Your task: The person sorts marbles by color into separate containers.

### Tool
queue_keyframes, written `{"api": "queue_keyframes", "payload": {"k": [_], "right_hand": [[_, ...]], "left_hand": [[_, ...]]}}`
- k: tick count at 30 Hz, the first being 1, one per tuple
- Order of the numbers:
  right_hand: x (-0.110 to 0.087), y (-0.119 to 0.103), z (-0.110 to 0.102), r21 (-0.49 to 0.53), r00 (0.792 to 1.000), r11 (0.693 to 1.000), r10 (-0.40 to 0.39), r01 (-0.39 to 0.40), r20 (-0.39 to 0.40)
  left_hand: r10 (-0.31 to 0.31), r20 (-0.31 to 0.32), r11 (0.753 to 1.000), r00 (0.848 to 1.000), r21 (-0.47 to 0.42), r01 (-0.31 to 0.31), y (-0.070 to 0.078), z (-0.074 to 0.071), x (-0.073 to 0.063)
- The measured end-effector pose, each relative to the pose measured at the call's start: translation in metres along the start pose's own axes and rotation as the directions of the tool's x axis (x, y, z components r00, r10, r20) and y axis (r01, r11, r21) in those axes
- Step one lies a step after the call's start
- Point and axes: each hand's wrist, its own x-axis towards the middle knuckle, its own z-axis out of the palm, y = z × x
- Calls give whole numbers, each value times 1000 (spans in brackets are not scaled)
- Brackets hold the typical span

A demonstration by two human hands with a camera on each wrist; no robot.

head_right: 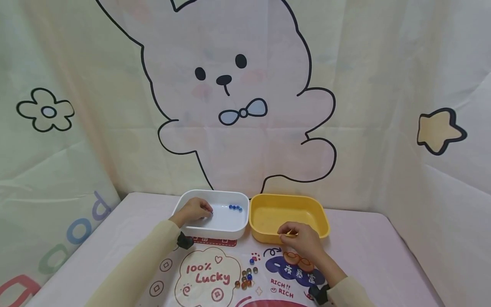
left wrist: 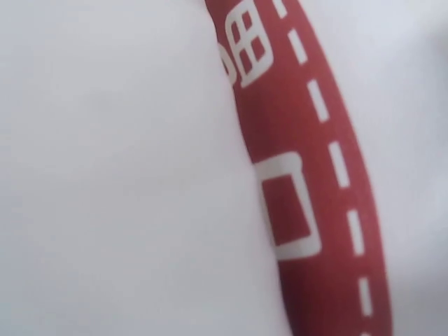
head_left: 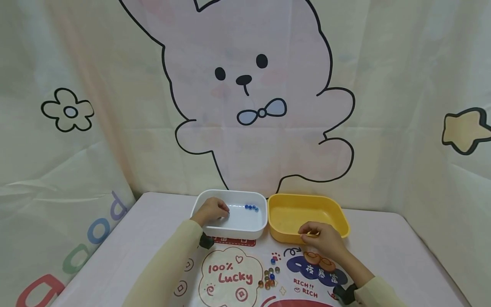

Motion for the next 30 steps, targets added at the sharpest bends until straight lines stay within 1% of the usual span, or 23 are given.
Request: {"api": "queue_keyframes", "payload": {"k": [4,9,13,17,22,25,30], "right_hand": [[0,0,0,2,1000,1000,-1,1,-1],[0,0,0,-3,1000,1000,-3,3,-3],[-1,1,0,-6,1000,1000,3,-3,-3],[-2,1,0,-18,1000,1000,9,-9,-6],[-1,1,0,-15,1000,1000,9,-9,-9],[-1,1,0,-6,1000,1000,8,-8,-2],[-1,1,1,2,1000,1000,6,-6,-4]], "left_hand": [[20,0,999,1000,45,-20,5,-2,-5],[26,-1,996,1000,89,-26,10,-5,-11],[46,-7,996,999,80,-45,9,-5,-13],[82,-20,995,996,57,-81,7,-3,-16],[148,-46,988,988,55,-145,10,-4,-25],[168,-62,984,984,72,-164,13,-6,-33],[218,-91,973,972,96,-209,18,-7,-46]]}}
